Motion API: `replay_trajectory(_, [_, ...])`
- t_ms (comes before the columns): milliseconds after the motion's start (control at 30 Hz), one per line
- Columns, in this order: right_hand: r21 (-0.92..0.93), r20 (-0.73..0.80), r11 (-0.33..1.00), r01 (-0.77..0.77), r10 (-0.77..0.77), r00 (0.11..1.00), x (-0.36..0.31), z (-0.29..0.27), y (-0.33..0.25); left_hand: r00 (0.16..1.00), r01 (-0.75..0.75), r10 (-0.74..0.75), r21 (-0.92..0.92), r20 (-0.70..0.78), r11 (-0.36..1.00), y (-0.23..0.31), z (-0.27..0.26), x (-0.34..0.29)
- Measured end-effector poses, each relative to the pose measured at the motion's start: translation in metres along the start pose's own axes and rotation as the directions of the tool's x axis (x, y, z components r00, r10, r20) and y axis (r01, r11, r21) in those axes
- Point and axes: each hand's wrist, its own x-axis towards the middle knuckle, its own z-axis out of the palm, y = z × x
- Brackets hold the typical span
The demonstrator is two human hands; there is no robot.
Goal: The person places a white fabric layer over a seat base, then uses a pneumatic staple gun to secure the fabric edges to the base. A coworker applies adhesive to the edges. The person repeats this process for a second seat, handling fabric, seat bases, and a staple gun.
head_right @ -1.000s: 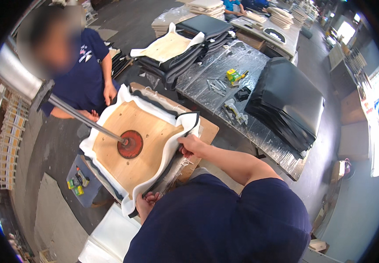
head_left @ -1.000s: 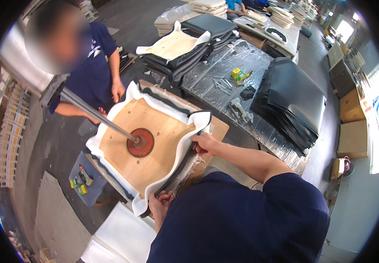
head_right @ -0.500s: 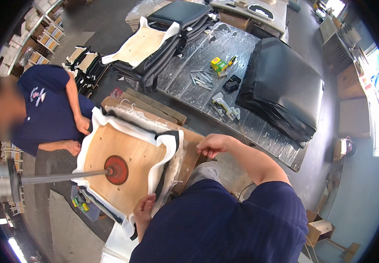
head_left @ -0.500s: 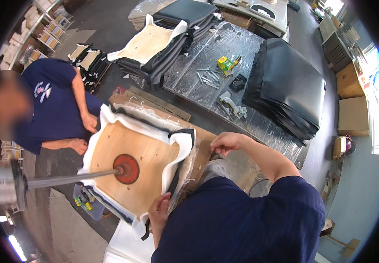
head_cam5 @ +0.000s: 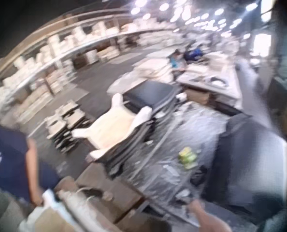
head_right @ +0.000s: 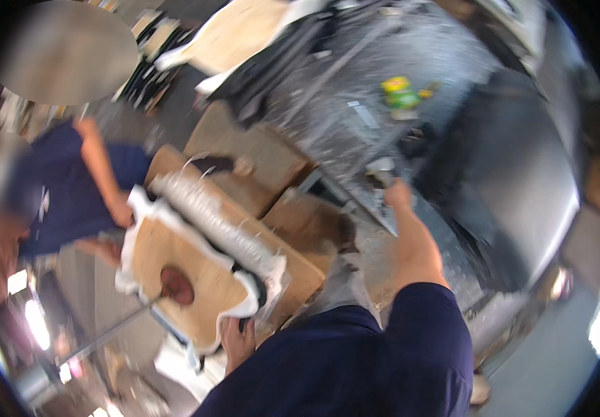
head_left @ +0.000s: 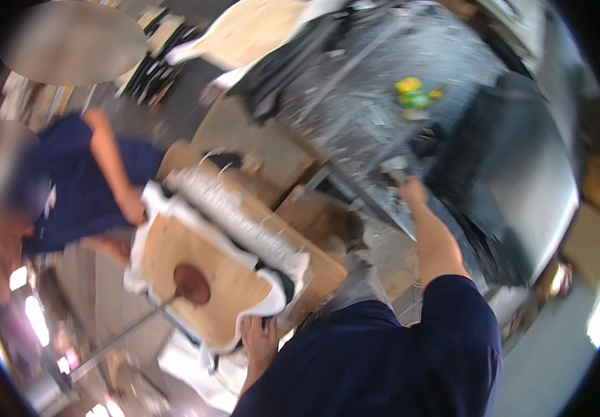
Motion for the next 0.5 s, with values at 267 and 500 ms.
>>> replay_trajectory(267, [0.005,0.038,0.994,0.105,-0.106,0.994,0.042,0.038,-0.022,0.979,0.103,-0.086,0.08,-0.186,0.992,0.008,0.004,0.003])
replay_trajectory(500, [0.335,0.032,0.903,0.269,-0.296,0.955,-0.027,0.017,-0.019,0.967,-0.207,0.204,-0.004,-0.156,0.978,-0.014,-0.011,0.009])
